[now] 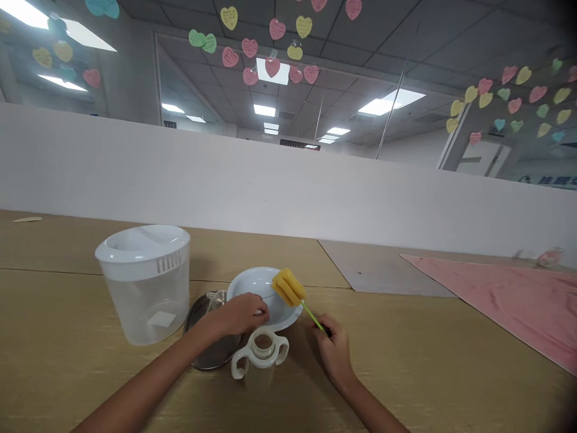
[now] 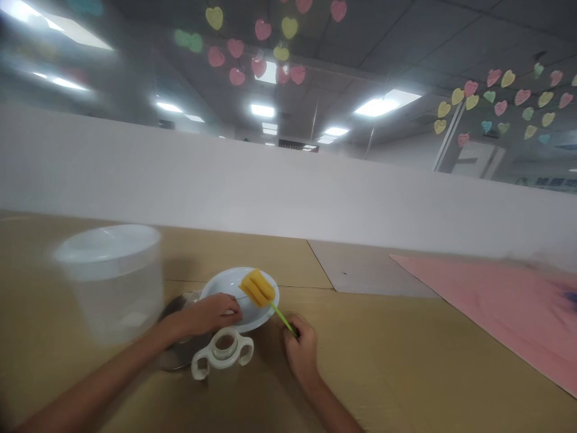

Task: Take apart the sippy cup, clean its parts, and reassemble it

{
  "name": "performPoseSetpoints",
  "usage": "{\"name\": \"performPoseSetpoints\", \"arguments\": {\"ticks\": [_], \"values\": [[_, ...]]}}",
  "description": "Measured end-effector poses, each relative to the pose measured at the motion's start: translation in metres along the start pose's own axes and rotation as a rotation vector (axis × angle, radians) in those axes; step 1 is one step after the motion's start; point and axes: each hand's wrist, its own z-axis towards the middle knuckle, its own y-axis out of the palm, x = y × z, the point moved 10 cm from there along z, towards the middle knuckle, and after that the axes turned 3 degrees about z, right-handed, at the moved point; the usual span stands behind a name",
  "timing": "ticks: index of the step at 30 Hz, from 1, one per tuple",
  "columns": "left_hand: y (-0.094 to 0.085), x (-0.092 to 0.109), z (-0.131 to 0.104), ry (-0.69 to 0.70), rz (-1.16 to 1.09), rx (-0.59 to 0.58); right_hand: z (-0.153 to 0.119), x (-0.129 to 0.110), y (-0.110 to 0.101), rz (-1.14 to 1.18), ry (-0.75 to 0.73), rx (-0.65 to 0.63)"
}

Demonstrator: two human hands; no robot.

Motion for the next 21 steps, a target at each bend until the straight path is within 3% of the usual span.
{"name": "performPoseSetpoints", "arguments": {"ticks": [3,9,12,14,17,21], "values": [[-0.001,-0.003,0.002,-0.01,-0.06,-0.003,0.0,-0.003,0.0,-0.006,-0.019,0.007],[-0.034,-0.017,0.002,-0.128,-0.344,0.295,0.0,-0.013,0.003,-0.006,-0.085,-0.024],[-0.03,-0.027,0.001,-0.205,-0.639,0.288,0.0,-0.016,0.005,-0.023,-0.111,-0.042],[-0.026,-0.022,0.0,-0.196,-0.75,0.226,0.0,-0.015,0.007,-0.051,-0.108,-0.058],[-0.03,-0.005,-0.006,-0.156,-0.679,0.205,-0.001,-0.01,0.011,-0.13,-0.09,-0.078],[-0.041,0.023,-0.021,-0.129,-0.394,0.27,-0.004,-0.004,0.016,-0.306,-0.071,-0.104]]}}
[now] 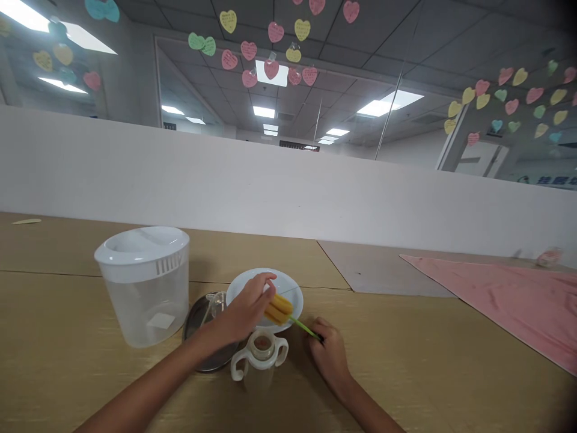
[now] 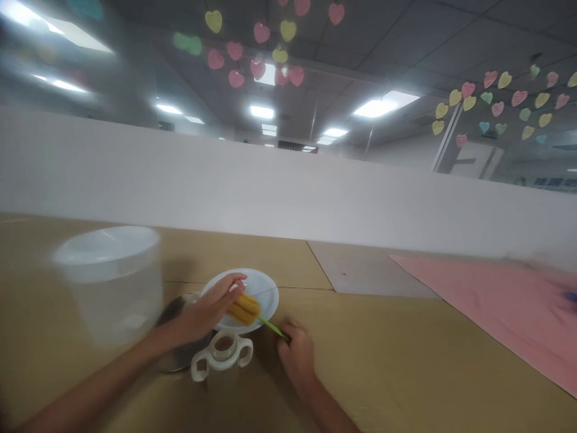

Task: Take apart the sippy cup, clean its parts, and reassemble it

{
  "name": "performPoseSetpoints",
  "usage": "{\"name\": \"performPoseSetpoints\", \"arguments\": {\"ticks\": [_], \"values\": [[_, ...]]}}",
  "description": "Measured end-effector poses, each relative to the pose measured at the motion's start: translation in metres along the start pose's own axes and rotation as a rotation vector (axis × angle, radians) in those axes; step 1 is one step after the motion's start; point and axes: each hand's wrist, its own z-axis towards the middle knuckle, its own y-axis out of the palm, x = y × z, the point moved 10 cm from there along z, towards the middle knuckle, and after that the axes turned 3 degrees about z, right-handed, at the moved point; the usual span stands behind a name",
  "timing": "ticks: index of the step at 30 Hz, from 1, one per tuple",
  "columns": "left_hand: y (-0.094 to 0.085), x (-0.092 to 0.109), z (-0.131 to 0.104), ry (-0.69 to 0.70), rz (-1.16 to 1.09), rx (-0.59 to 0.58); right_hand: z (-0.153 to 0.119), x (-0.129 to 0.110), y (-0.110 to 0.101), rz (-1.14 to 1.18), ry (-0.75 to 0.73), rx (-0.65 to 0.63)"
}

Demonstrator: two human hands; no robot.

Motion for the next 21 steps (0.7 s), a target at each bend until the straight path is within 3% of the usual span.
{"name": "performPoseSetpoints", "arguments": {"ticks": [5,10,16,18,21], "values": [[0.016,0.031,-0.018,0.162,0.181,-0.107,-0.001,0.001,0.003,-0.057,0.005,-0.035],[0.018,0.046,-0.027,0.266,0.257,-0.186,-0.001,-0.001,0.0,-0.03,-0.026,-0.015],[-0.014,0.039,-0.018,0.266,0.309,-0.101,-0.002,-0.005,-0.002,-0.027,-0.074,0.012],[-0.031,0.03,-0.016,0.24,0.421,-0.059,-0.002,-0.007,-0.002,-0.013,-0.089,0.018],[-0.051,0.004,-0.016,0.096,0.602,-0.073,-0.001,-0.008,-0.003,0.02,-0.105,0.032]]}}
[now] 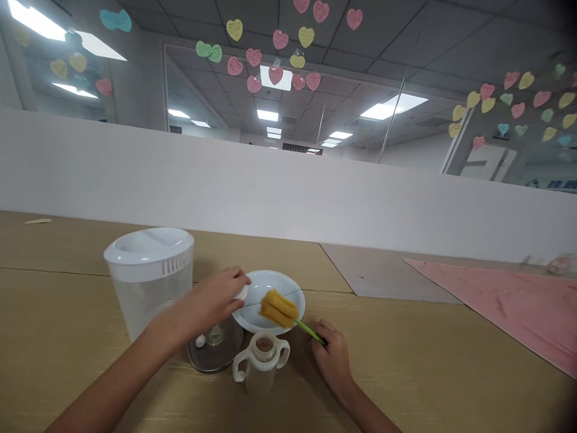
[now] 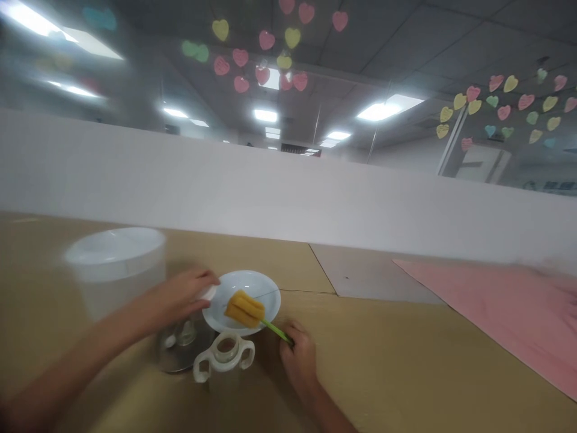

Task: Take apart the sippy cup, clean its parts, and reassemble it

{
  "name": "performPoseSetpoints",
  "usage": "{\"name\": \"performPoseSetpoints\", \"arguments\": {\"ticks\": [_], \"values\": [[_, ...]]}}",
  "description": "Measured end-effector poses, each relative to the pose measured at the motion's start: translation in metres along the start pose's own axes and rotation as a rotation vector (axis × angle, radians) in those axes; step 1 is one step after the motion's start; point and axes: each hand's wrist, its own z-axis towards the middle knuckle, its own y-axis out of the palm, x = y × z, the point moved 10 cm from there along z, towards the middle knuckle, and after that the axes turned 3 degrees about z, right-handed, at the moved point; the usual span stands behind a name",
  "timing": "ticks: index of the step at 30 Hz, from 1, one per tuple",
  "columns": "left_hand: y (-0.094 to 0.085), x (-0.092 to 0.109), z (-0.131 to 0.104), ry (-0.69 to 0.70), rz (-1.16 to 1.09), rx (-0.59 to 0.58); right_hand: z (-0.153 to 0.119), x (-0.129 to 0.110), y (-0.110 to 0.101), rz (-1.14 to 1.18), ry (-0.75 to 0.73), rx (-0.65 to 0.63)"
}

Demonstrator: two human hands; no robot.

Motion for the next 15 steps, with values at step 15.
{"name": "performPoseSetpoints", "arguments": {"ticks": [15], "values": [[0.085,-0.054,0.008,-0.193,0.185,-0.307,0.001,0.003,0.002,-0.021,0.03,-0.017]]}}
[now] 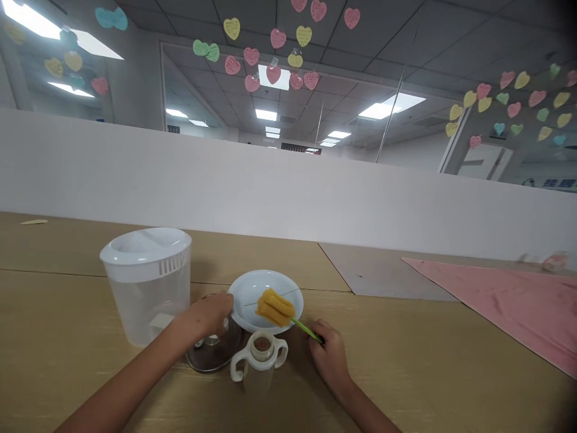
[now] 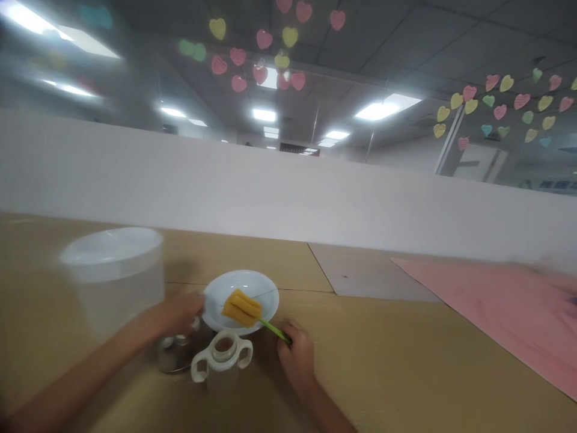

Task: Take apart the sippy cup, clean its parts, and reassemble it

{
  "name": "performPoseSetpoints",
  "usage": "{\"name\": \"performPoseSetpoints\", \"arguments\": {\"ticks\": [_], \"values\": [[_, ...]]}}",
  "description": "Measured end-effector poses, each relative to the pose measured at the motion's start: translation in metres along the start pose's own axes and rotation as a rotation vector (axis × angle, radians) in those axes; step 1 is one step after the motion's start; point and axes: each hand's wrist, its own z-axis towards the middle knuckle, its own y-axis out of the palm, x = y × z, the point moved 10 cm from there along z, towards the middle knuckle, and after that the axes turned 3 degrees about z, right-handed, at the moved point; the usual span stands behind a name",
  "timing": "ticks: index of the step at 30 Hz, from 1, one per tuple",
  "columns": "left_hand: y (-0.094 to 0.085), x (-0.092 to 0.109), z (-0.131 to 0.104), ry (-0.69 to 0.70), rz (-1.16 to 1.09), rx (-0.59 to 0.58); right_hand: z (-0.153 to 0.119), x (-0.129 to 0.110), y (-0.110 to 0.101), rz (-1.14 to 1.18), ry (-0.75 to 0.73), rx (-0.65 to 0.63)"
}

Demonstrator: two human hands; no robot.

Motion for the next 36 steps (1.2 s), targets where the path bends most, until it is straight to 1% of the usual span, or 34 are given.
{"name": "performPoseSetpoints", "arguments": {"ticks": [6,15,19,23,26,31,36], "values": [[-0.002,0.0,0.001,0.016,-0.003,0.011,0.0,-0.002,-0.002,-0.017,0.011,0.012],[-0.005,0.004,-0.008,-0.035,-0.032,-0.029,0.0,0.0,0.0,-0.012,0.001,0.007],[-0.004,-0.002,-0.006,-0.025,-0.047,-0.038,0.0,-0.001,0.0,-0.015,0.002,-0.001],[0.003,-0.011,-0.001,-0.012,-0.034,-0.045,0.0,-0.003,0.0,-0.014,0.008,-0.009],[0.007,-0.014,0.001,-0.01,-0.012,-0.053,0.0,-0.002,0.0,-0.022,0.016,-0.004],[0.007,-0.01,-0.002,0.015,0.035,-0.101,0.0,0.0,0.002,-0.028,0.017,-0.02],[0.002,-0.014,-0.006,-0.022,-0.005,-0.132,0.0,-0.004,0.0,-0.032,0.008,-0.012]]}}
